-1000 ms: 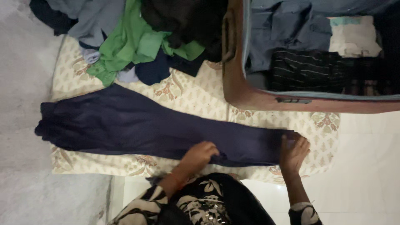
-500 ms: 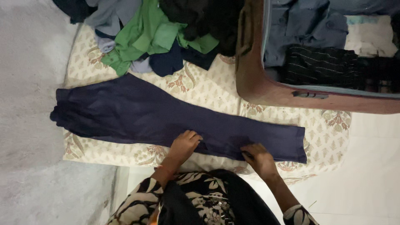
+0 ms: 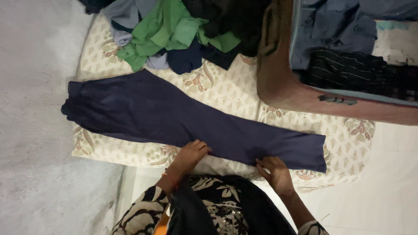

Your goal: The person picks up a pair of blue trousers from a pile, folds them on a patterned surface, and places the folded trousers into a suitcase.

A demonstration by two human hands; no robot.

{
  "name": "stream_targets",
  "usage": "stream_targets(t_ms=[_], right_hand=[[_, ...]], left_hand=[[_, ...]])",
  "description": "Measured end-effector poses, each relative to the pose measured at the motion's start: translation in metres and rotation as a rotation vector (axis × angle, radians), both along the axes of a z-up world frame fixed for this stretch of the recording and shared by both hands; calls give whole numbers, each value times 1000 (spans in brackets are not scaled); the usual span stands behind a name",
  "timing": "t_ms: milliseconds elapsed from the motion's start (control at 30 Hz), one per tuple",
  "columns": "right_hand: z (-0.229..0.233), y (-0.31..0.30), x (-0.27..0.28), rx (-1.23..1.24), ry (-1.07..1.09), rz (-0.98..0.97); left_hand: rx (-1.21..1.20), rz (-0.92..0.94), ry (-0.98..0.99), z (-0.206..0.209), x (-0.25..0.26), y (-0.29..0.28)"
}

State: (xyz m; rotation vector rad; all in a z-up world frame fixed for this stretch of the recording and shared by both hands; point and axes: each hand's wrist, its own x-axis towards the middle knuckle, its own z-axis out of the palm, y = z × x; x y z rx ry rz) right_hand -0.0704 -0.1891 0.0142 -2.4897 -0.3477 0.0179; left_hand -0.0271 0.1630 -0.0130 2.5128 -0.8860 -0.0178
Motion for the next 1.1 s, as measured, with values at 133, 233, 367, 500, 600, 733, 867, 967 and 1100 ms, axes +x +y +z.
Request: stream_targets(t_ms=[133, 233, 367, 500, 600, 733, 867, 967, 1100], right_hand=[[2, 6, 1, -44, -12, 73], [-8, 2, 1, -46, -5, 70], [-12, 2, 1, -41, 18, 50], [-1, 14, 3, -85, 98, 28], [7, 23, 8, -20, 41, 31], [7, 50, 25, 43, 120, 44], [0, 110, 44, 129, 88, 182], [-10, 154, 54, 93, 9, 311], [-16, 174, 58, 67, 95, 274]], left_hand=[[-4, 12, -8, 2, 5, 3], [15, -9, 35, -3, 4, 6], [5, -52, 33, -6, 0, 15], [-52, -33, -17, -1, -7, 17], [-51, 129, -55, 9, -18, 33], [52, 350, 79, 18, -17, 71], [63, 326, 40, 22, -6, 104], [82, 279, 131, 18, 2, 120], [69, 252, 36, 17, 10, 138]])
